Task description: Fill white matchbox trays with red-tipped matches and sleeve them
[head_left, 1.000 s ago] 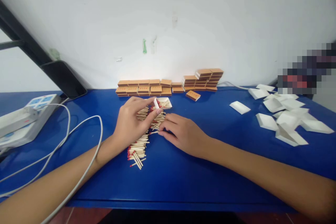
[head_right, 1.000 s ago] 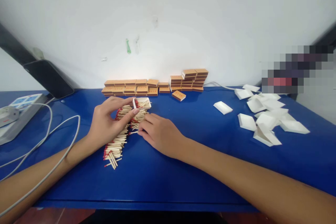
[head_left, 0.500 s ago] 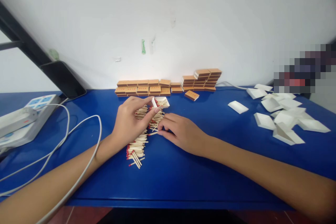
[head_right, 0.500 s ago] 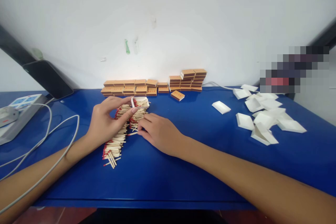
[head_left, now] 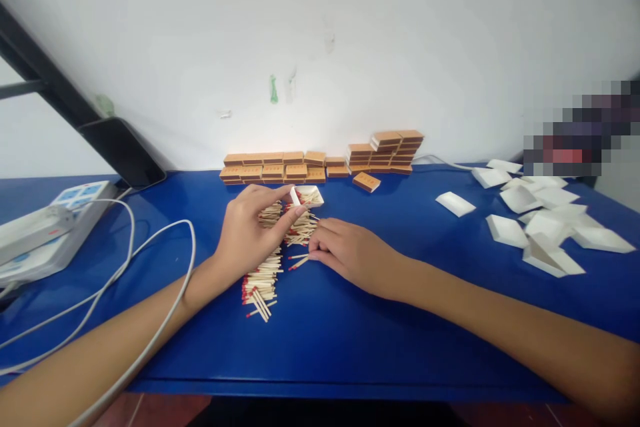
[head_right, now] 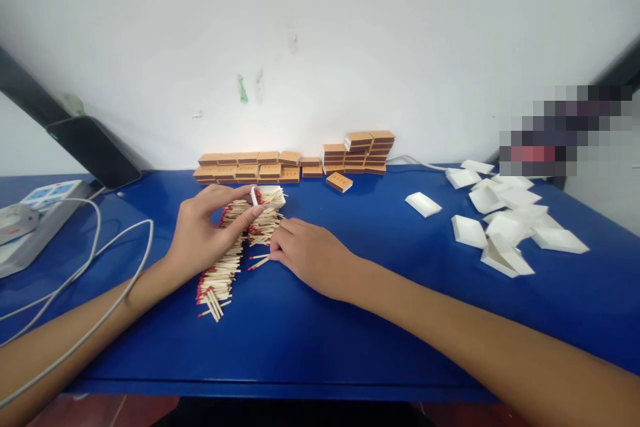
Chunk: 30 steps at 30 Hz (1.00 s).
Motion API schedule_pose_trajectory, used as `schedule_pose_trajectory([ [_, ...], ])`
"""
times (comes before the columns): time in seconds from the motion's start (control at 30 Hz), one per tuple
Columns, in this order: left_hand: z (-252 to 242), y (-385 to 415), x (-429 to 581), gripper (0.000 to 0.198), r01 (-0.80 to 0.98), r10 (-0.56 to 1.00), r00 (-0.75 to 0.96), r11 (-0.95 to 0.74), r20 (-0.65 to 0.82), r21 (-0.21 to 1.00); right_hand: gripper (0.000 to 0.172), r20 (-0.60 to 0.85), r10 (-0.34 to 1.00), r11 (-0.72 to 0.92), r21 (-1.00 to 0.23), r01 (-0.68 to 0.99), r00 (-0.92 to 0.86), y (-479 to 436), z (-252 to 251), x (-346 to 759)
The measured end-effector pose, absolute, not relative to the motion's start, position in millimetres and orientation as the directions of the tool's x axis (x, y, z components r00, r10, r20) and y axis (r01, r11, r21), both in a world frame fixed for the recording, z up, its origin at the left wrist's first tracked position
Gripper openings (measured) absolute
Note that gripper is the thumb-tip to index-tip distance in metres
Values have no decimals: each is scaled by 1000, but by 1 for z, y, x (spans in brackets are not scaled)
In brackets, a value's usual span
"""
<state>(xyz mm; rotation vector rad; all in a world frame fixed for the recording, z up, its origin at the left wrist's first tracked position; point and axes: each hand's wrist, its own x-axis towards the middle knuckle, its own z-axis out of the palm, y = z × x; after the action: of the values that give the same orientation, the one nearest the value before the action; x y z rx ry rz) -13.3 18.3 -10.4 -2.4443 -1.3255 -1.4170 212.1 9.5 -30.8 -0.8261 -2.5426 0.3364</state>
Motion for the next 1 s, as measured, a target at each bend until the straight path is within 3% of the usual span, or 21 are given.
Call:
schedule_pose_trajectory([
  [0.2,-9,17,-12,29,651,638,228,-662,736,371,10,343,618,786,-264,558,-708,13,-27,237],
  [0.47,-13,17,-12,31,622,636,309,-697,707,356,17,669,516,718,4,696,-536,29,-6,259],
  [0.7,-12,13,-7,33,498,573,432,-795,696,345,13,761,459,692,18,722,-459,26,-7,255],
  [1.0,-8,7,-4,33,466,586,392,-791,709,396,7,786,412,676,75,733,-461,13,-8,246],
])
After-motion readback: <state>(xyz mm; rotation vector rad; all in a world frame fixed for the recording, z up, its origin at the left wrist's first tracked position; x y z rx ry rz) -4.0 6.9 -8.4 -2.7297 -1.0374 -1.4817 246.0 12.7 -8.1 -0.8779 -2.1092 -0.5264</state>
